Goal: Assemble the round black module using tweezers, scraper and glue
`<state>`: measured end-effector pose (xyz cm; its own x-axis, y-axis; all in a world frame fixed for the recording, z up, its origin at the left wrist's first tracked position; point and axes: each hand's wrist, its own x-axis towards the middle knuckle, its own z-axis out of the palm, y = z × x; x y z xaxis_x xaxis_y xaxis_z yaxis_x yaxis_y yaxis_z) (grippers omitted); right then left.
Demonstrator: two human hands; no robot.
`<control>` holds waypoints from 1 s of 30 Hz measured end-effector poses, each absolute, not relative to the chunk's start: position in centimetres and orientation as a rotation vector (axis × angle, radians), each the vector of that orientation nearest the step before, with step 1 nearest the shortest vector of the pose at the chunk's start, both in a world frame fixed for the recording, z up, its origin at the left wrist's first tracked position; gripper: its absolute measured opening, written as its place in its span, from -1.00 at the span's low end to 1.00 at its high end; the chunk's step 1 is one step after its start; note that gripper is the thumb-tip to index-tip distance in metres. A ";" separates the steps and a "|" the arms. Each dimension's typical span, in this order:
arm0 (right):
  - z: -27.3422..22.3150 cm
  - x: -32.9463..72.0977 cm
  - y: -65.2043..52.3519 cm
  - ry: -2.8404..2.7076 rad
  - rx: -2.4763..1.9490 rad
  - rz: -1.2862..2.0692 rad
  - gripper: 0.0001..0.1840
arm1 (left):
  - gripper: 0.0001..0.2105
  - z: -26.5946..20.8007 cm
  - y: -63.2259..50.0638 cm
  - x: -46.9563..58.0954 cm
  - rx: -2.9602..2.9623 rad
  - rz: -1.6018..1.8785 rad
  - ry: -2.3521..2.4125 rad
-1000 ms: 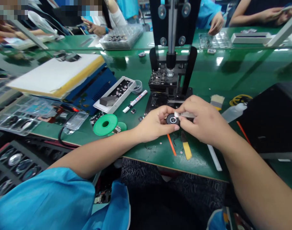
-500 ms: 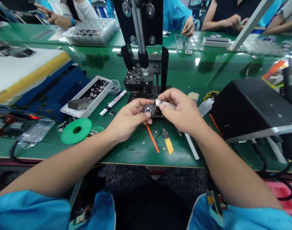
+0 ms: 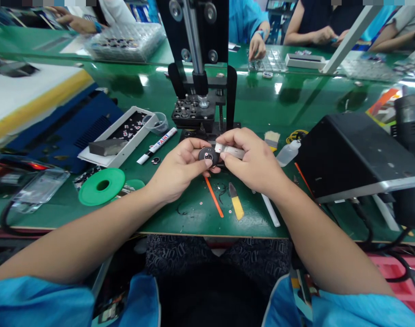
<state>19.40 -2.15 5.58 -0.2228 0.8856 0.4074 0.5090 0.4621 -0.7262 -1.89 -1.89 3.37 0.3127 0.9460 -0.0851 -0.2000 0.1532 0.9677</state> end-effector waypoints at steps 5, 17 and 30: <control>5.7 19.2 -2.3 -1.957 -1.103 0.465 -0.73 | -0.58 3.4 -2.0 -1.8 1.064 0.985 0.873; 4.6 19.2 -2.1 -2.015 -0.997 0.297 -0.73 | -0.68 2.9 -2.2 -1.8 1.101 0.995 0.853; 4.6 18.7 -2.3 -2.055 -0.971 0.252 -0.74 | -0.71 2.3 -2.4 -1.2 1.148 1.071 0.829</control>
